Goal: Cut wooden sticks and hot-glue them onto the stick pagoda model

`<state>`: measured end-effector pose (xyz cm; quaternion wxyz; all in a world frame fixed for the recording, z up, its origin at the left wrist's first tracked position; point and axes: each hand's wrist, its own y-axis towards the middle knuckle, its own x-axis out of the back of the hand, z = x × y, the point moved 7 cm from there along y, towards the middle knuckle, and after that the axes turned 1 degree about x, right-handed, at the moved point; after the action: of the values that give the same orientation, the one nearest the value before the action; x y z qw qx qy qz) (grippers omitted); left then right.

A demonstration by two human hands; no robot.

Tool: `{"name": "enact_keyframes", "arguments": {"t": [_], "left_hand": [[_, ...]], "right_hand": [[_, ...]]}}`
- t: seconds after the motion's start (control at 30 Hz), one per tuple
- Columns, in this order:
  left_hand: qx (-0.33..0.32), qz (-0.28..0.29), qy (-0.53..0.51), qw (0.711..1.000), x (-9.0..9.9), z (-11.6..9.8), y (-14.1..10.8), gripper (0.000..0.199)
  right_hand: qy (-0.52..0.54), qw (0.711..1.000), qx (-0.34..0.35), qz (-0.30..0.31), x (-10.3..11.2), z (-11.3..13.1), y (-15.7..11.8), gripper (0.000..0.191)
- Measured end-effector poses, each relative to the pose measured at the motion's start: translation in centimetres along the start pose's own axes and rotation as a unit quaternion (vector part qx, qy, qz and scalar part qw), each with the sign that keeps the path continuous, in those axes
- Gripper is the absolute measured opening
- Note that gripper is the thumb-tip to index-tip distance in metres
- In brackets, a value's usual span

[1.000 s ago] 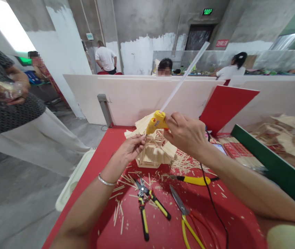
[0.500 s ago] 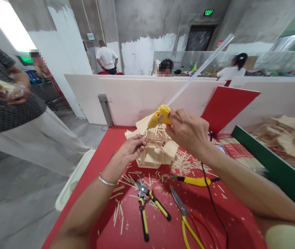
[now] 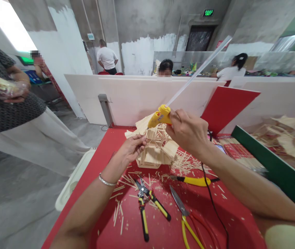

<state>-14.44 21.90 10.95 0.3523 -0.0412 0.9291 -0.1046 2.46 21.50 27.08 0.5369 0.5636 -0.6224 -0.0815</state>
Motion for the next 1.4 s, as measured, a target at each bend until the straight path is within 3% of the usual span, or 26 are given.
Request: {"name": "enact_keyframes", "arguments": {"t": [0.23,0.63,0.93,1.4], "left_hand": [[-0.001,-0.004,0.001,1.0,0.13,0.02,0.13,0.011],[-0.008,-0.009,-0.016,1.0,0.16,0.06,0.14,0.015],[-0.004,0.002,-0.027,1.0,0.08,0.11,0.13,0.014],[-0.006,0.023,-0.029,0.999,-0.31,0.06,0.14,0.011]], "right_hand": [[0.003,1.0,0.005,0.011,-0.06,0.02,0.01,0.027],[-0.016,1.0,0.009,-0.025,0.48,-0.08,0.04,0.024],[-0.002,1.0,-0.002,0.014,-0.27,-0.22,0.05,0.029],[-0.02,1.0,0.007,0.009,-0.31,-0.13,-0.27,0.029]]}}
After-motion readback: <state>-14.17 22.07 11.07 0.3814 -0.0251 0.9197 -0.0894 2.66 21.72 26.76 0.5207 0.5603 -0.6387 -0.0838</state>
